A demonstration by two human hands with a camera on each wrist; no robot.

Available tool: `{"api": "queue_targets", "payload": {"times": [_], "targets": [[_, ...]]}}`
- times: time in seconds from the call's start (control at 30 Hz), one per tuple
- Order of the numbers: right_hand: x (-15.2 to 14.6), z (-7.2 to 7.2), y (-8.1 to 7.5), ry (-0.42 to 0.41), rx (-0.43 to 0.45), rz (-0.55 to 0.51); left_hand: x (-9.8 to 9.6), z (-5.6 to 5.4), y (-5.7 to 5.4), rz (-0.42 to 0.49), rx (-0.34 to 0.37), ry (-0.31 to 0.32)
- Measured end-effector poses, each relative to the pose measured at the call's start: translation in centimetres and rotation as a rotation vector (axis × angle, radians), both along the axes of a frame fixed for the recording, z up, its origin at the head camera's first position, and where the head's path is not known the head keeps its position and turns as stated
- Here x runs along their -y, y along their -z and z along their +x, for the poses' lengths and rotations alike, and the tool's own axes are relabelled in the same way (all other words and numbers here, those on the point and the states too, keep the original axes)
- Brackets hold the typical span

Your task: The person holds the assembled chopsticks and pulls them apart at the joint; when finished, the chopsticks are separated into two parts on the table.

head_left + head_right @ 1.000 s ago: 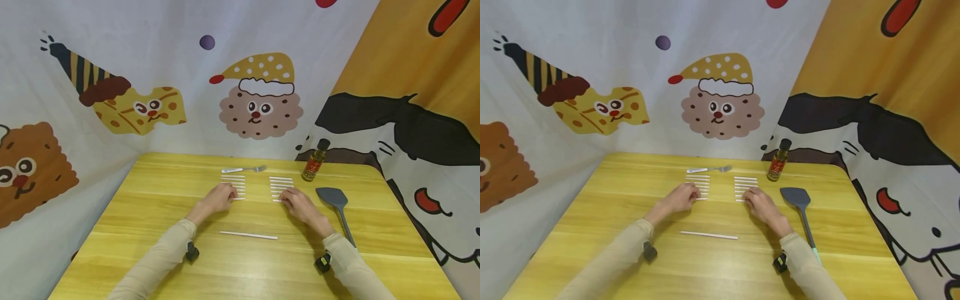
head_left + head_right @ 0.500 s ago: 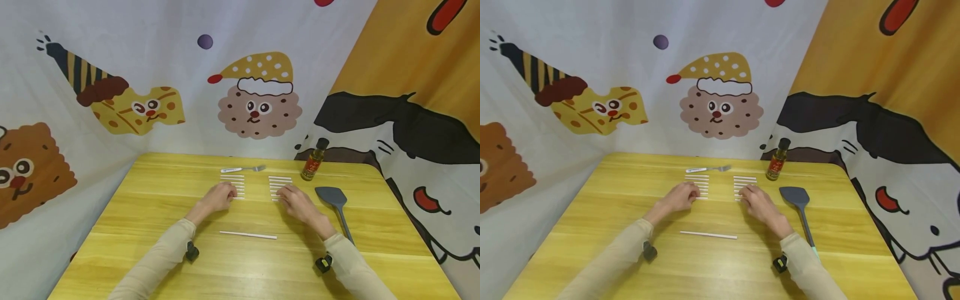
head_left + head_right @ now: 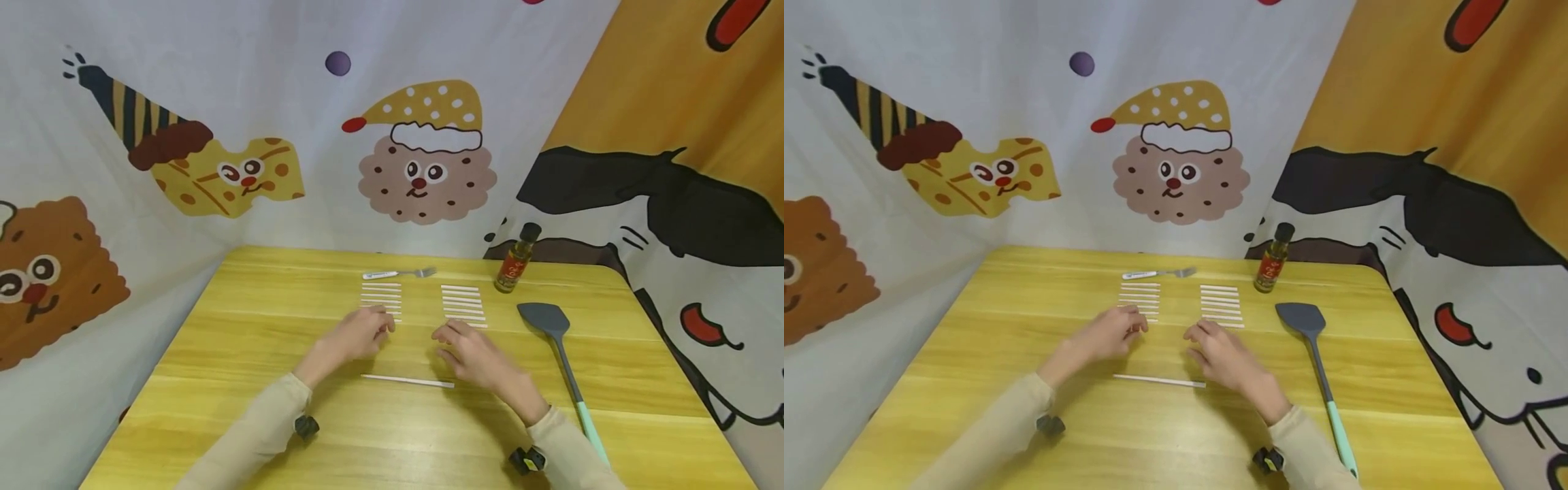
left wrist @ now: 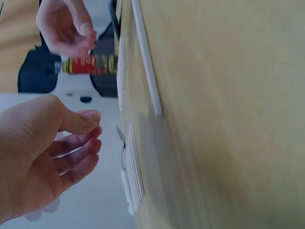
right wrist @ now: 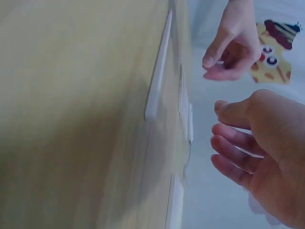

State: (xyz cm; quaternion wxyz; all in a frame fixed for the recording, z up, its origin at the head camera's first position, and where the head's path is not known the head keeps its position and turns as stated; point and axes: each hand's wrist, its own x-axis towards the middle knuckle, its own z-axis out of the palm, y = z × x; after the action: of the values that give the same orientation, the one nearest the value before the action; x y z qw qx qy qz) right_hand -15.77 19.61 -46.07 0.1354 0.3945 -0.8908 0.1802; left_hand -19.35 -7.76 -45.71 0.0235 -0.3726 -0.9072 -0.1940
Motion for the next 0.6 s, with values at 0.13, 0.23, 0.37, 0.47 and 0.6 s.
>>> {"api": "queue_targets", "payload": {"times": [0.13, 0.23, 0.37, 0.47, 0.6], "targets": [[0.8, 1.1, 0.3, -0.048, -0.010, 0.005, -0.3, 1.7, -0.5, -0.025, 0.073, 0.027], [1.3, 1.8, 0.5, -0.075, -0.012, -0.004, -0.4, 2.8, -0.6, -0.047, 0.099, 0.030], [1.8, 2.4, 1.0, -0.108, 0.000, -0.012, -0.6, 3.8, -0.3, -0.060, 0.114, 0.043], [2.1, 2.7, 1.4, -0.116, 0.033, -0.006, -0.7, 4.4, 0.1, -0.062, 0.129, 0.052], [2.3, 2.9, 2.0, -0.092, 0.089, 0.007, -0.8, 4.8, 0.7, -0.057, 0.132, 0.060]]}}
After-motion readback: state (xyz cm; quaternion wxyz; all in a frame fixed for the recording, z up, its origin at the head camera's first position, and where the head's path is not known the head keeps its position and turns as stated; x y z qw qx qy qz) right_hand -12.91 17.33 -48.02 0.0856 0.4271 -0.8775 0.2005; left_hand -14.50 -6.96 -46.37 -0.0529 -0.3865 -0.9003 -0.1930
